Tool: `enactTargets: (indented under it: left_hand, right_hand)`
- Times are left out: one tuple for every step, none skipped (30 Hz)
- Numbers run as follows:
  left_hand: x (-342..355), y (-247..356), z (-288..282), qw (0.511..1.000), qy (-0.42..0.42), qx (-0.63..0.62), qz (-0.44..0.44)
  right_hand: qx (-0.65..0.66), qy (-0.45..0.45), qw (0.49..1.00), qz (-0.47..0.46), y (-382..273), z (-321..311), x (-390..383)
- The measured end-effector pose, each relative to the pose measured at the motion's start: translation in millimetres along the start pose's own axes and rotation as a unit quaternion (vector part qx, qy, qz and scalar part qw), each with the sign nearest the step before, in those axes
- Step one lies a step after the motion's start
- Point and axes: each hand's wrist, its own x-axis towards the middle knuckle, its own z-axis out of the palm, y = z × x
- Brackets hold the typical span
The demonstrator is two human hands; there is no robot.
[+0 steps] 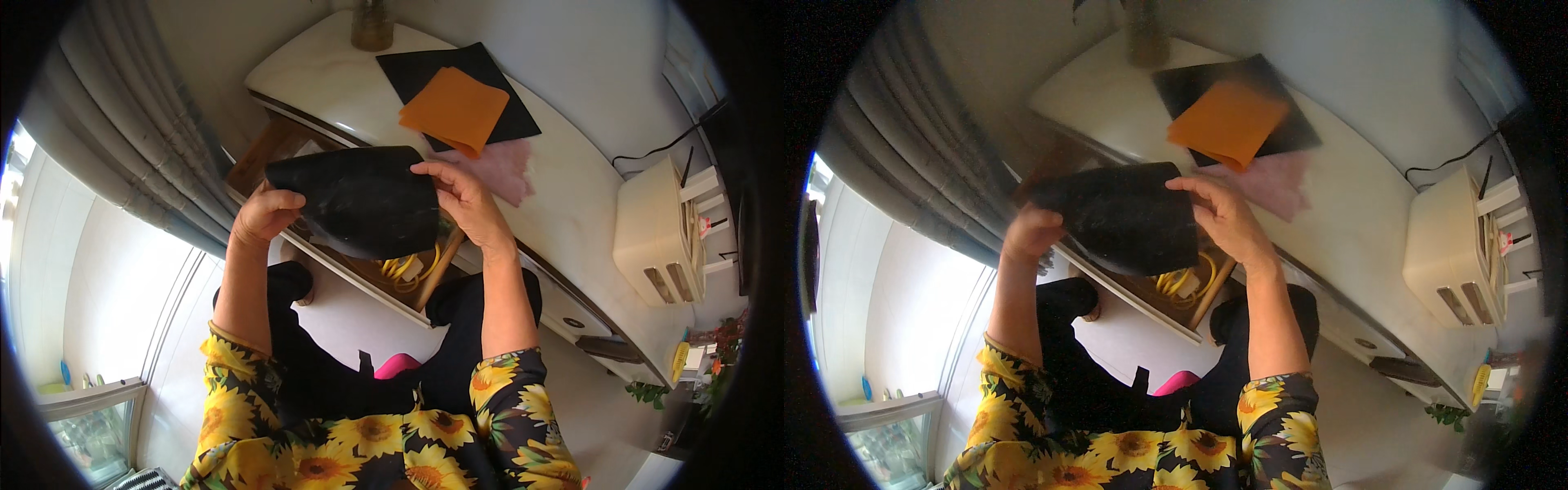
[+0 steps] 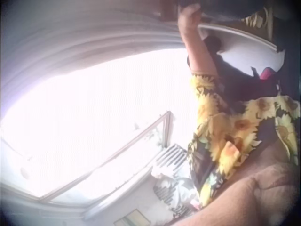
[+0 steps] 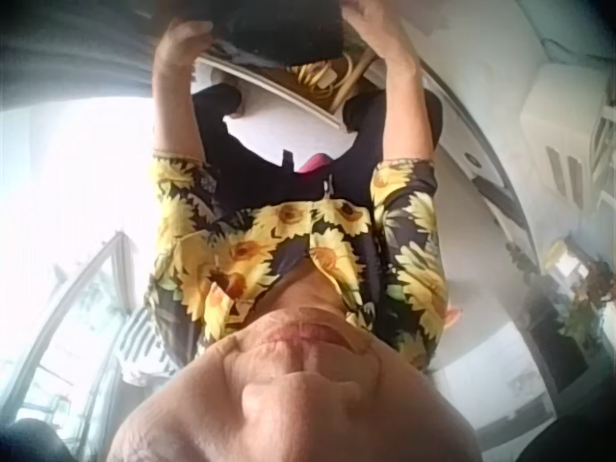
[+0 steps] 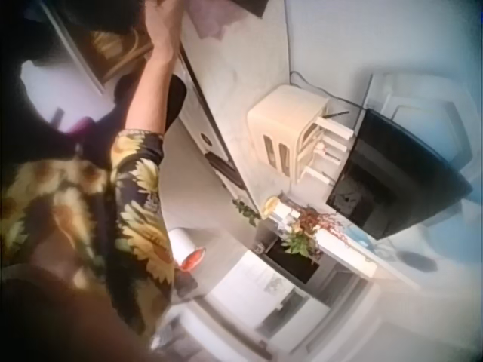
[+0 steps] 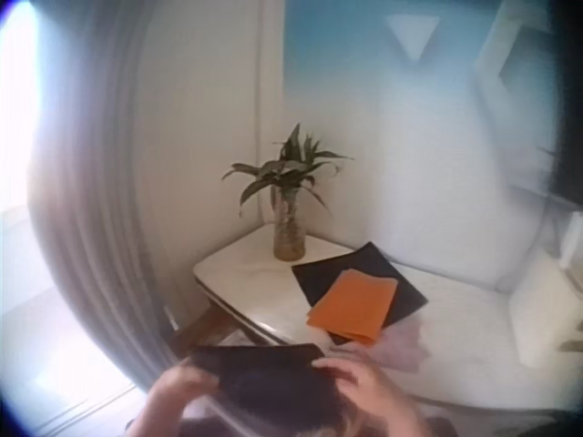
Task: The person sits on the floor and organizes items in a low wooden drawer. They coil a yellow extension cord and place it inside, followed by a folded patterned cloth, a blue box, a plastic bag containing a black cable, a white paper document, and a black pouch. Finally, they wipe the surface of the drawer with a pink cloth.
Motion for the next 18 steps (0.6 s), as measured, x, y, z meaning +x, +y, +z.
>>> enactTargets:
  left_hand:
    - [0,2,-2,1.0,0.001,0.014,0.001]
    - [-1,3,-4,1.0,0.001,0.028,0.001]
    - [0,2,-3,0.999,0.001,0.042,0.002]
    - [-1,5,5,0.997,0.018,0.071,0.019]
    - [1,5,4,0.996,0.015,0.084,0.015]
    - [2,7,1,0.995,0.011,0.097,0.01]
    - [4,8,3,0.994,0.007,0.111,0.005]
    - [4,9,7,0.993,0.012,0.113,0.012]
    - [5,10,11,0.993,0.019,0.112,0.014]
    - [5,11,18,0.993,0.028,0.11,0.017]
    - [7,10,23,0.993,0.037,0.107,0.019]
    - [10,9,27,0.993,0.053,0.107,0.017]
    - [12,8,29,0.992,0.069,0.108,0.015]
    - [14,8,32,0.99,0.085,0.109,0.013]
    - [18,7,35,0.99,0.078,0.113,0.016]
    - [21,7,39,0.99,0.073,0.119,0.02]
    - [24,7,42,0.99,0.067,0.125,0.024]
    - [28,6,45,0.989,0.066,0.131,0.018]
  right_hand:
    - [-0.007,0.003,1.0,-0.001,0,-2,0]
    - [0.039,0.01,0.999,0.033,-1,-4,-2]
    - [0.085,0.017,0.994,0.066,-4,-4,-5]
    - [0.132,0.024,0.986,0.098,-8,-4,-5]
    - [0.131,0.019,0.988,0.081,-10,-5,-5]
    - [0.129,0.015,0.989,0.065,-11,-7,-5]
    - [0.128,0.011,0.99,0.049,-13,-8,-6]
    - [0.119,0.012,0.992,0.045,-13,-10,-6]
    - [0.11,0.012,0.993,0.041,-14,-12,-7]
    - [0.101,0.011,0.994,0.038,-14,-14,-9]
    - [0.105,0.015,0.993,0.042,-15,-15,-10]
    - [0.109,0.018,0.993,0.046,-17,-16,-11]
    - [0.114,0.021,0.992,0.05,-18,-17,-12]
    - [0.108,0.024,0.993,0.039,-18,-19,-12]
    - [0.103,0.028,0.994,0.029,-17,-21,-12]
    - [0.098,0.03,0.995,0.018,-17,-22,-12]
    - [0.06,0.039,0.997,0.017,-16,-25,-12]
    - [0.022,0.047,0.999,0.015,-15,-29,-11]
